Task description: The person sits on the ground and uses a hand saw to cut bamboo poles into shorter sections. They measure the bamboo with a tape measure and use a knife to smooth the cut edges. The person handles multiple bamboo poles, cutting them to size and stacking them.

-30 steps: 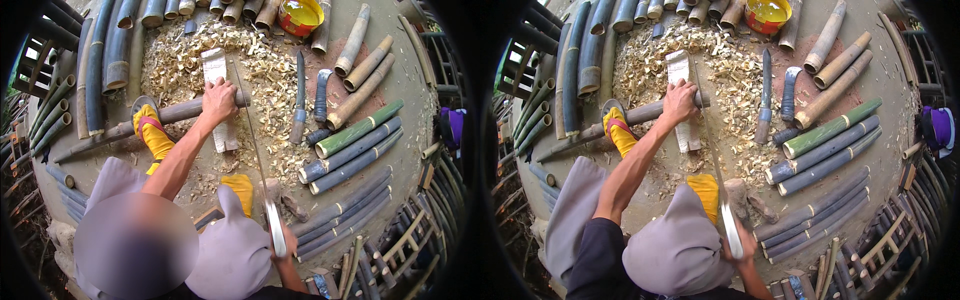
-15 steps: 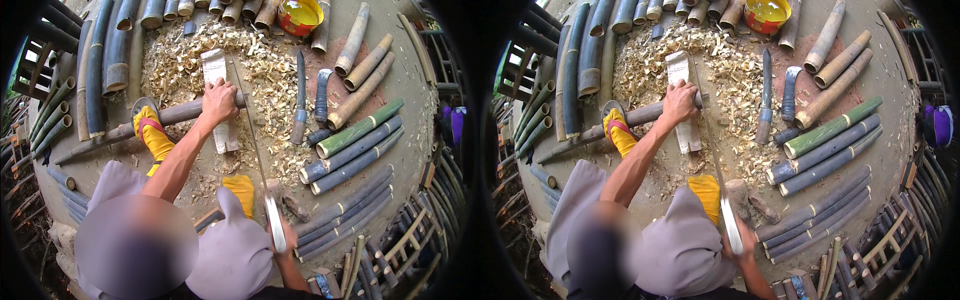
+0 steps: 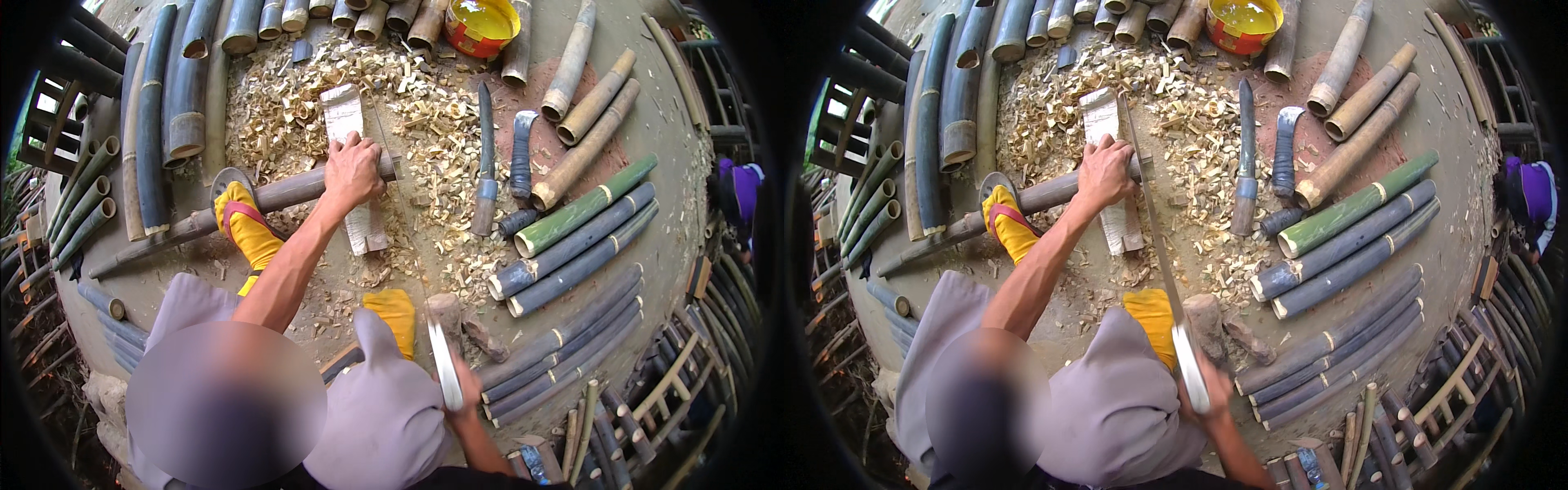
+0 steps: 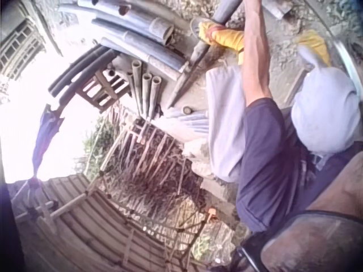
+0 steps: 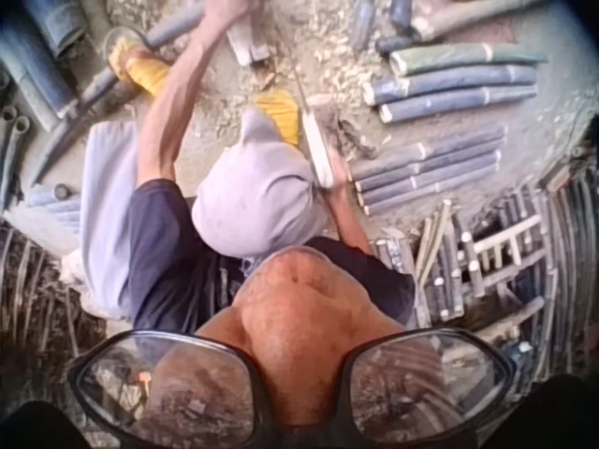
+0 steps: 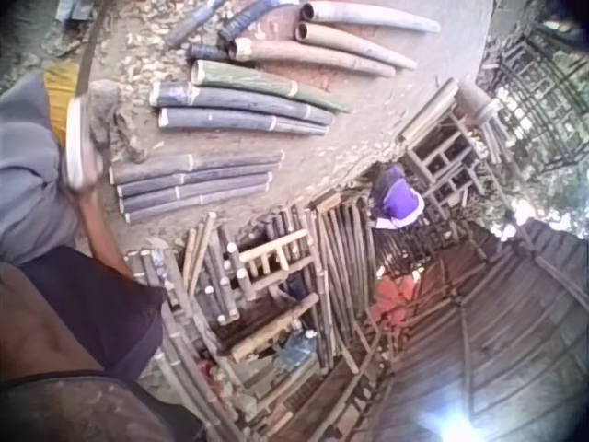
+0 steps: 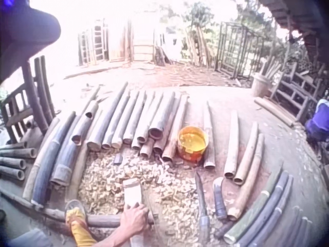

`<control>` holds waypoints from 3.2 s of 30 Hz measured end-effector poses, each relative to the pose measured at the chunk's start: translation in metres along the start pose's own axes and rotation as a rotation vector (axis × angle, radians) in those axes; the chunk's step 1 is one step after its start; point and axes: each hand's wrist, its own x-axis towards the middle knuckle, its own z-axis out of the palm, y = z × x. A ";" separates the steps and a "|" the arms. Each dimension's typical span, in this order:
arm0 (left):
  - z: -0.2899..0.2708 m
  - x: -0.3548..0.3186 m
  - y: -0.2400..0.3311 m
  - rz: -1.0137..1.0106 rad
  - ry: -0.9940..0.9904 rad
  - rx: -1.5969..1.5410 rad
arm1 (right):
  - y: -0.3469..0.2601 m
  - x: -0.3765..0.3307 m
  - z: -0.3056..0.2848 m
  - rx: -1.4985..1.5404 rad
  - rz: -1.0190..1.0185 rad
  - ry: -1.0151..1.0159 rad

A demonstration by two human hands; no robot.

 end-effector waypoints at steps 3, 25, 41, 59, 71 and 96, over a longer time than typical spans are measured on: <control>0.004 0.003 0.000 0.030 0.076 -0.006 | 0.024 0.101 0.062 0.096 -0.099 0.127; -0.004 -0.001 -0.009 0.044 0.055 -0.003 | -0.013 -0.011 -0.016 0.063 0.069 -0.010; -0.008 0.004 -0.002 -0.004 -0.029 0.030 | 0.000 -0.019 -0.016 0.051 0.047 -0.016; -0.013 0.009 0.002 0.009 -0.058 0.038 | 0.032 0.032 0.033 -0.160 -0.176 0.033; 0.000 0.007 -0.013 0.036 0.054 0.000 | 0.035 0.012 0.033 -0.293 0.384 -0.071; -0.012 0.005 -0.006 0.018 0.014 0.053 | 0.093 0.093 -0.087 -0.059 0.614 0.156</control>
